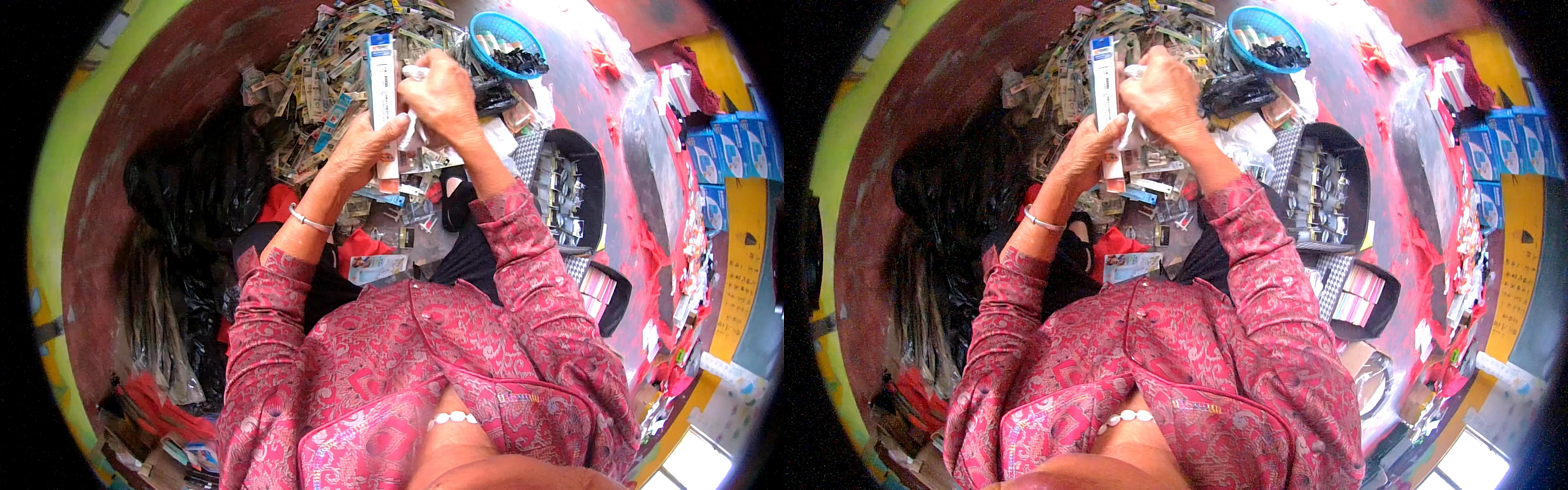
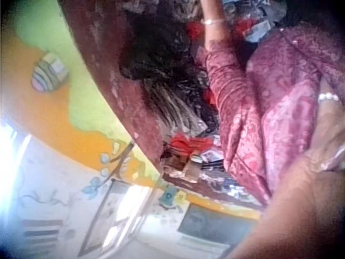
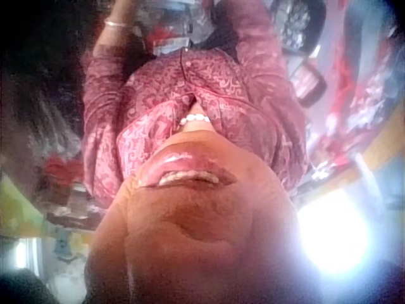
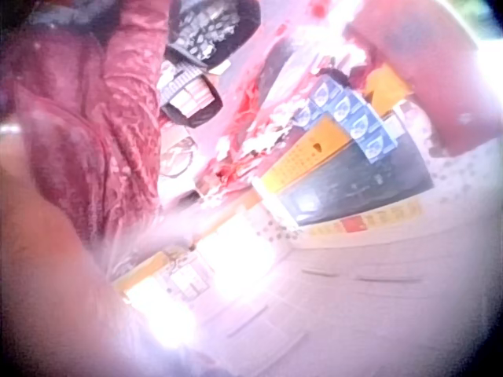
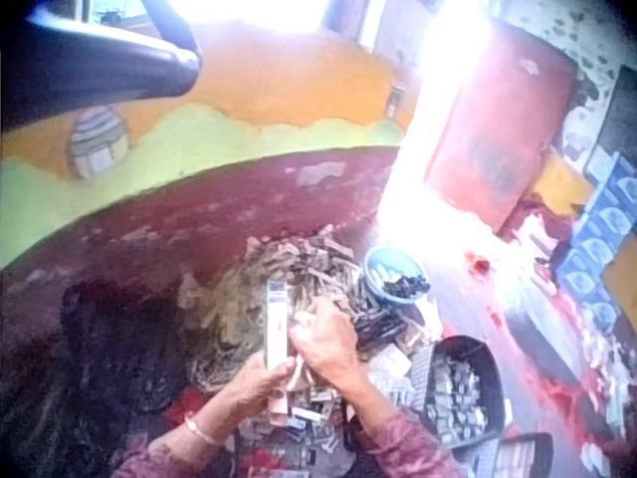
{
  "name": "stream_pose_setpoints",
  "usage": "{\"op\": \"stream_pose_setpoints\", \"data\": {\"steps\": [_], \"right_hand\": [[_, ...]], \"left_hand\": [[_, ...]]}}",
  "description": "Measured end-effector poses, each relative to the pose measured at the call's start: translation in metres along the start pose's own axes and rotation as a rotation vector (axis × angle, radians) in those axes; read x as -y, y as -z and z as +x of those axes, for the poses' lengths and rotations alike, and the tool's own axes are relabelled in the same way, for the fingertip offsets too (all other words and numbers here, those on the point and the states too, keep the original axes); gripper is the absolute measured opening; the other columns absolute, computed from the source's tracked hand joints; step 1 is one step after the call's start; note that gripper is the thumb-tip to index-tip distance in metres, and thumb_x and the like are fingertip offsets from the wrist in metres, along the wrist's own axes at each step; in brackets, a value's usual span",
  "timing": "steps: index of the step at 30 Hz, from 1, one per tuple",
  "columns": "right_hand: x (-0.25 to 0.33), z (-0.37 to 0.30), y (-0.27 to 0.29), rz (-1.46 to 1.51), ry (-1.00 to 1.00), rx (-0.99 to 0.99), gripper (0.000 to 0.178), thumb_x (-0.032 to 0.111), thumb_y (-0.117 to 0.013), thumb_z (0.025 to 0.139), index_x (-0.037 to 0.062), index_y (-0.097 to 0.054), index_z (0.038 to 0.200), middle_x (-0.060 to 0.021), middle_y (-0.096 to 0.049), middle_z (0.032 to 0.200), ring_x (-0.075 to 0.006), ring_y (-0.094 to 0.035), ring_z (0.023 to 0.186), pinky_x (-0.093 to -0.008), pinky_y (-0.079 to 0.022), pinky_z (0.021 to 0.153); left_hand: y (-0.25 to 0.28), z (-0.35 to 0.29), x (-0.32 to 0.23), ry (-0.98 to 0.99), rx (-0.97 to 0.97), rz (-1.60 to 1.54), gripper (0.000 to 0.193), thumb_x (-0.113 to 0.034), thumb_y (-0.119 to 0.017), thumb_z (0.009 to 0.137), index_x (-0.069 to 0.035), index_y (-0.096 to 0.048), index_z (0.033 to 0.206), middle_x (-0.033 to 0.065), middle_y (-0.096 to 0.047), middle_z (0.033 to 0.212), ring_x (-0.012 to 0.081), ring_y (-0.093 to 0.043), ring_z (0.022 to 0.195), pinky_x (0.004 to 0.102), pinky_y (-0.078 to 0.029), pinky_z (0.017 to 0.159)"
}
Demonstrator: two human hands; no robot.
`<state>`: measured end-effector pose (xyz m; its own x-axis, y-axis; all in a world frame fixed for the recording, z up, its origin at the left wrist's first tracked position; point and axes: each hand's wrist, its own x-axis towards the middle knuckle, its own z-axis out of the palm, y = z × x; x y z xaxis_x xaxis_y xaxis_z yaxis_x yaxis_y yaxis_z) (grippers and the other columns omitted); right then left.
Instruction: The person sits on the floor and sorts through a large pile of small packaged items, picking them up, inspecting them, and placing them into different piles or containers.
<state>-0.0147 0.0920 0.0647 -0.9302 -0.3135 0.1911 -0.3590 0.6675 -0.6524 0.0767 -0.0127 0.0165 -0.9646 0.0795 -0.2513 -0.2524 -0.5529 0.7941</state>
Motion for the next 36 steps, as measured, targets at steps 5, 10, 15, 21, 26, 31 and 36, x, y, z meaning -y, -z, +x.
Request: {"op": "stream_pose_setpoints", "data": {"steps": [5, 10, 15, 21, 26, 31, 36], "right_hand": [[-0.018, 0.007, -0.012, 0.246, 0.075, 0.249, 0.027, 0.023, -0.059, 0.07, 0.0001, -0.06, 0.084, -0.0115, -0.06, 0.071, -0.0209, -0.058, 0.066, -0.0308, -0.046, 0.062], [-0.023, 0.009, 0.0, 0.779, -0.146, 0.555, 0.021, 0.016, -0.057, 0.075, -0.0022, -0.059, 0.083, -0.0038, -0.058, 0.068, -0.0102, -0.054, 0.062, -0.0217, -0.043, 0.057], [-0.02, 0.007, 0.007, 0.93, -0.137, 0.59, 0.02, 0.013, -0.058, 0.073, -0.0027, -0.059, 0.086, -0.0045, -0.059, 0.07, -0.0101, -0.055, 0.063, -0.0217, -0.044, 0.059], [-0.021, 0.002, 0.012, 0.576, 0.116, 0.559, 0.021, 0.015, -0.062, 0.071, -0.0004, -0.06, 0.086, -0.0036, -0.059, 0.07, -0.0091, -0.055, 0.062, -0.0213, -0.044, 0.058], [-0.015, 0.019, 0.022, 0.74, 0.088, -0.18, 0.026, 0.024, -0.067, 0.072, 0.0008, -0.055, 0.074, -0.0044, -0.058, 0.063, -0.0097, -0.054, 0.057, -0.0253, -0.044, 0.052], [-0.015, 0.013, -0.024, 0.147, 0.445, -0.127, 0.022, 0.022, -0.061, 0.069, 0.0032, -0.055, 0.08, -0.0149, -0.053, 0.077, -0.0334, -0.054, 0.073, -0.0398, -0.044, 0.064], [-0.019, -0.005, -0.013, 0.098, 0.624, 0.208, 0.019, 0.017, -0.06, 0.072, 0.0012, -0.054, 0.081, -0.0144, -0.052, 0.074, -0.0311, -0.054, 0.069, -0.0358, -0.043, 0.061]], "left_hand": [[0.004, 0.002, 0.003, -0.097, 0.023, -0.019, 0.047, -0.019, -0.068, 0.069, -0.004, -0.046, 0.107, 0.0021, -0.055, 0.088, 0.011, -0.053, 0.073, 0.024, -0.044, 0.062], [0.014, 0.001, 0.001, 0.006, 0.02, -0.134, 0.049, -0.02, -0.07, 0.067, -0.003, -0.048, 0.107, 0.0031, -0.057, 0.087, 0.0131, -0.057, 0.075, 0.0287, -0.048, 0.067], [0.027, 0.007, 0.013, 0.075, -0.011, -0.32, 0.043, -0.016, -0.064, 0.072, 0.0, -0.047, 0.109, 0.009, -0.059, 0.094, 0.0186, -0.06, 0.081, 0.0331, -0.05, 0.073], [0.015, 0.008, 0.003, -0.03, -0.12, -0.205, 0.035, -0.009, -0.06, 0.069, 0.0, -0.05, 0.101, 0.0087, -0.06, 0.086, 0.0195, -0.06, 0.072, 0.0318, -0.051, 0.067], [0.005, 0.003, -0.004, 0.007, -0.069, -0.041, 0.034, -0.01, -0.061, 0.07, 0.0, -0.05, 0.099, 0.0121, -0.06, 0.079, 0.0191, -0.06, 0.067, 0.0325, -0.051, 0.06], [0.008, 0.01, -0.001, -0.154, -0.051, 0.081, 0.037, -0.012, -0.062, 0.069, -0.001, -0.05, 0.101, 0.0091, -0.06, 0.082, 0.0175, -0.059, 0.069, 0.0305, -0.051, 0.06], [0.027, 0.011, -0.008, -0.155, -0.275, -0.047, 0.024, -0.003, -0.058, 0.071, 0.0, -0.054, 0.094, 0.0075, -0.059, 0.081, 0.0163, -0.059, 0.066, 0.0285, -0.05, 0.057]]}}
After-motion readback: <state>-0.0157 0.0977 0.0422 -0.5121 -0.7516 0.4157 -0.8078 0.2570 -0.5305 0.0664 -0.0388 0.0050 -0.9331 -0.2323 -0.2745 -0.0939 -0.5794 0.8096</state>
